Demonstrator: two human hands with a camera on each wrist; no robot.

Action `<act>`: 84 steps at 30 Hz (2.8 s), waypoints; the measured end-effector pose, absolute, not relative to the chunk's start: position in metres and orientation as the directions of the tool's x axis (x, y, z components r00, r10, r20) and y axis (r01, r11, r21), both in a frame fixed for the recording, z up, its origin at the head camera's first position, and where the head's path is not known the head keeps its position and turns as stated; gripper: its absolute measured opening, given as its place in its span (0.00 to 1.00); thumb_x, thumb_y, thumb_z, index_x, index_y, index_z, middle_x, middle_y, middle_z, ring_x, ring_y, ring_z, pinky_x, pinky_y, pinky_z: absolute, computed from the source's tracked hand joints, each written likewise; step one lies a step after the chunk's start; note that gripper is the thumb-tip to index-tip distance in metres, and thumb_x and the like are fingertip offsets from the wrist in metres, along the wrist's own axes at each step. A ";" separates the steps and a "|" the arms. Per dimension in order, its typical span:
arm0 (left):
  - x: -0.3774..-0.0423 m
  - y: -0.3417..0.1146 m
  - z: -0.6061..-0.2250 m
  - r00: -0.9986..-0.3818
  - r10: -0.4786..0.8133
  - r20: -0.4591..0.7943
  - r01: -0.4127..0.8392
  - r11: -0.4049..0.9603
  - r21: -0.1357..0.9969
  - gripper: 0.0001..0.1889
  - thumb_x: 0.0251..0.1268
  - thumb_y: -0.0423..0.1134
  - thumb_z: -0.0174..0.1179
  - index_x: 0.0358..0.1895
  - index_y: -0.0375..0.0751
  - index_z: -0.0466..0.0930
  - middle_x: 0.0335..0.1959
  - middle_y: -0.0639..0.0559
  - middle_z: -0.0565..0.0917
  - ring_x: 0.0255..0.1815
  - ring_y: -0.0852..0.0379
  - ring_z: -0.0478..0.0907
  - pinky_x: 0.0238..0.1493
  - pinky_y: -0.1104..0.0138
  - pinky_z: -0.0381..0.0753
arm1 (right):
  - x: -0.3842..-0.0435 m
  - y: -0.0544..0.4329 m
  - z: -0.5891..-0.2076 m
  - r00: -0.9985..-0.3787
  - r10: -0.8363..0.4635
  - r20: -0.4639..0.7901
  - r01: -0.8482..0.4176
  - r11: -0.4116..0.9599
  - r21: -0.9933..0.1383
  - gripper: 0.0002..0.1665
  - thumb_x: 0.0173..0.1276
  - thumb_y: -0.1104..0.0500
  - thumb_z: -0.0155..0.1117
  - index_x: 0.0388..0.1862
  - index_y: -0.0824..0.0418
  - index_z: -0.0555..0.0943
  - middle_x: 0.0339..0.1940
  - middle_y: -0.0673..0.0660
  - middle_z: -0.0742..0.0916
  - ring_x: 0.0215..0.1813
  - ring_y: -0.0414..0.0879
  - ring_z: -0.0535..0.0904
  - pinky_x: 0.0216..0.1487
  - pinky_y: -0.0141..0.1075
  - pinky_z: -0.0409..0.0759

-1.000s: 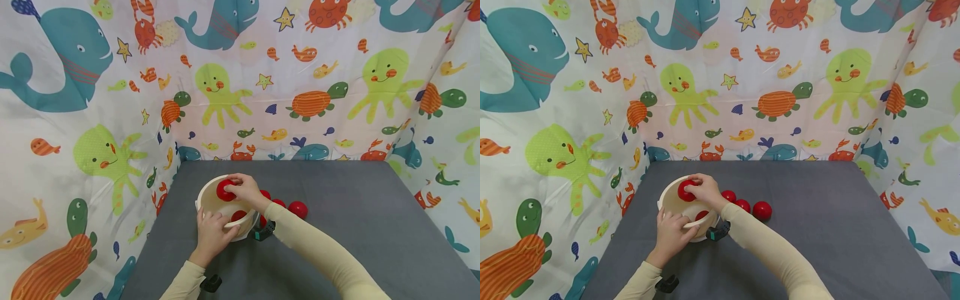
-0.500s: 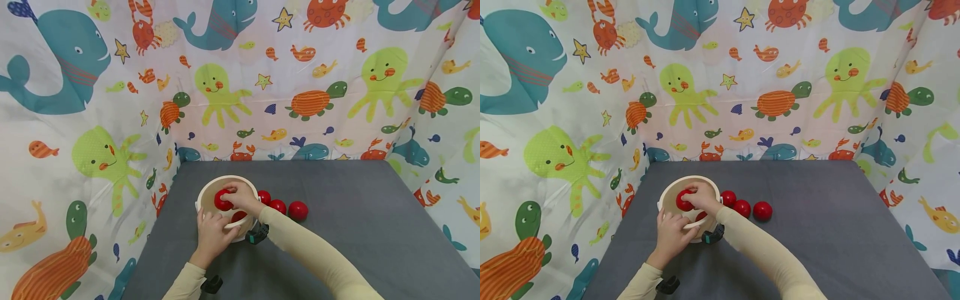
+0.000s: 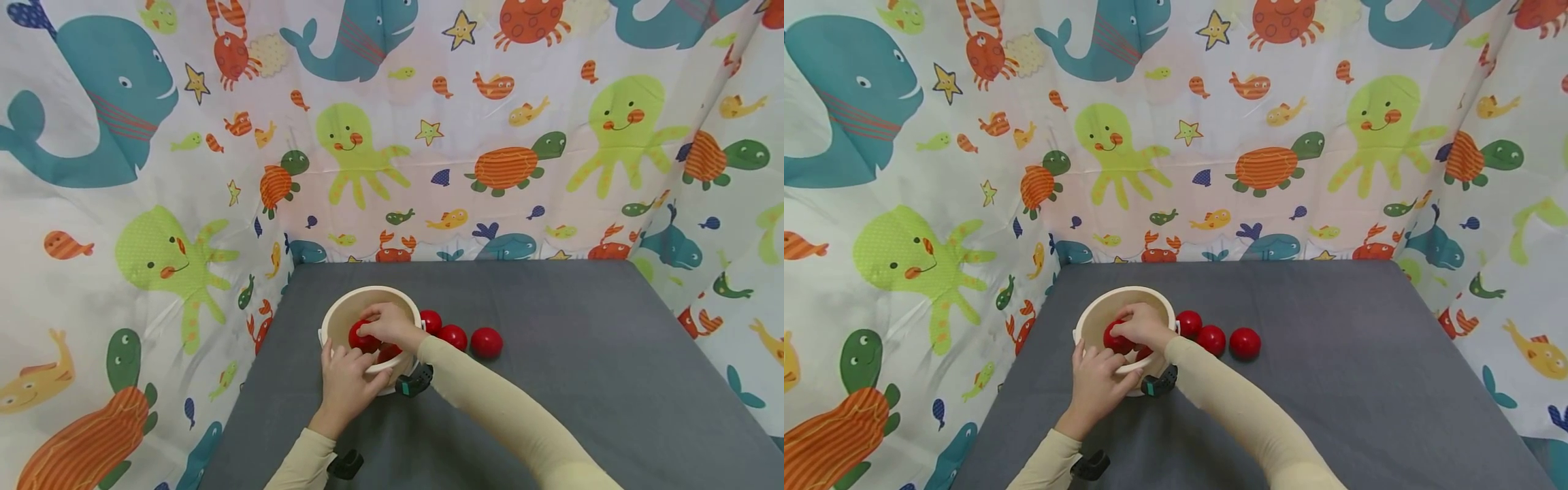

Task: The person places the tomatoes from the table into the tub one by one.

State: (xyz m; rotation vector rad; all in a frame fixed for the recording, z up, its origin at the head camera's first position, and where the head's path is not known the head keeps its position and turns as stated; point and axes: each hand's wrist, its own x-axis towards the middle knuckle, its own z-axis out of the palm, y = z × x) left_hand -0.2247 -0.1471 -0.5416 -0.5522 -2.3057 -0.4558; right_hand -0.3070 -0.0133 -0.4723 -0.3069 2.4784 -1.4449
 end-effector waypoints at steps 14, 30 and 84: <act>-0.226 -0.147 -0.544 -0.629 0.262 0.732 0.518 0.843 0.143 0.13 0.54 0.51 0.72 0.22 0.48 0.86 0.21 0.53 0.82 0.29 0.49 0.73 0.64 0.25 0.68 | -0.310 -0.013 -0.479 -0.937 -0.337 -0.092 -0.057 0.407 -0.912 0.18 0.68 0.63 0.68 0.55 0.68 0.86 0.52 0.64 0.90 0.42 0.58 0.88 0.40 0.49 0.91; -0.223 -0.147 -0.549 -0.637 0.247 0.731 0.496 0.856 0.143 0.14 0.53 0.52 0.72 0.20 0.48 0.85 0.18 0.53 0.79 0.29 0.48 0.75 0.63 0.26 0.68 | -0.303 0.002 -0.468 -0.960 -0.267 -0.088 0.007 0.290 -0.957 0.19 0.72 0.59 0.69 0.59 0.65 0.85 0.55 0.63 0.89 0.53 0.59 0.86 0.36 0.44 0.91; -0.223 -0.149 -0.543 -0.677 0.229 0.700 0.489 0.850 0.195 0.13 0.53 0.52 0.73 0.23 0.48 0.87 0.21 0.52 0.81 0.31 0.48 0.74 0.67 0.26 0.65 | -0.273 0.245 -0.554 -0.968 0.142 -0.205 0.231 0.195 -0.953 0.38 0.80 0.51 0.61 0.80 0.67 0.64 0.76 0.75 0.73 0.74 0.72 0.73 0.51 0.45 0.91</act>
